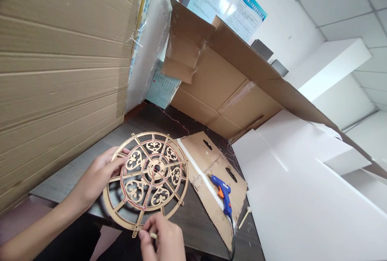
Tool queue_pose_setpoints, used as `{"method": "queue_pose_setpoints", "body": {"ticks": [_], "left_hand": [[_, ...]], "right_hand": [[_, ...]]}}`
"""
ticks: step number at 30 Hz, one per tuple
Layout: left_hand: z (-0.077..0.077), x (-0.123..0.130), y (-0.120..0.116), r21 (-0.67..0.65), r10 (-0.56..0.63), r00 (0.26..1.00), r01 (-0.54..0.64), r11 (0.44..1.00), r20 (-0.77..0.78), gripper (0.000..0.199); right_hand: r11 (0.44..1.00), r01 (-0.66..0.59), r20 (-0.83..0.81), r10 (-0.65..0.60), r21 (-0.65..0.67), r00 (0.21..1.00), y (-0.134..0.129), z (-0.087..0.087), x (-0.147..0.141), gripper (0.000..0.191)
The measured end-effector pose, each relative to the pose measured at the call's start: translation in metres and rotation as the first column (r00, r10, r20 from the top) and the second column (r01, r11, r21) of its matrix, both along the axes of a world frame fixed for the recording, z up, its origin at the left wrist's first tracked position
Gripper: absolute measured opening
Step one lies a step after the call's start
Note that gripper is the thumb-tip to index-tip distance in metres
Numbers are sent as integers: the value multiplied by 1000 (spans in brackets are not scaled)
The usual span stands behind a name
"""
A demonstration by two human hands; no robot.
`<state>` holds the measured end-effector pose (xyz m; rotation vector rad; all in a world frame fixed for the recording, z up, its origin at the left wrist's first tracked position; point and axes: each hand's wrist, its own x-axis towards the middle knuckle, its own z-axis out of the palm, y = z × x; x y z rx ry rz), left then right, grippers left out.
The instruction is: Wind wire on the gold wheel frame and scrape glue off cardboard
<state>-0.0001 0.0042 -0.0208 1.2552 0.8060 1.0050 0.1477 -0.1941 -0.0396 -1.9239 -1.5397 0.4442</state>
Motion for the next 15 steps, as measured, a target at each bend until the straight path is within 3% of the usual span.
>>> {"method": "queue_pose_setpoints", "body": {"ticks": [11,15], "left_hand": [[3,1,-2,-36,45,998,-43,998,39,42],[3,1,-2,-54,34,999,-32,998,37,43]], "right_hand": [[995,-100,43,102,-27,994,-3,13,5,11],[992,-118,-67,116,-37,991,-9,5,9,17]]}}
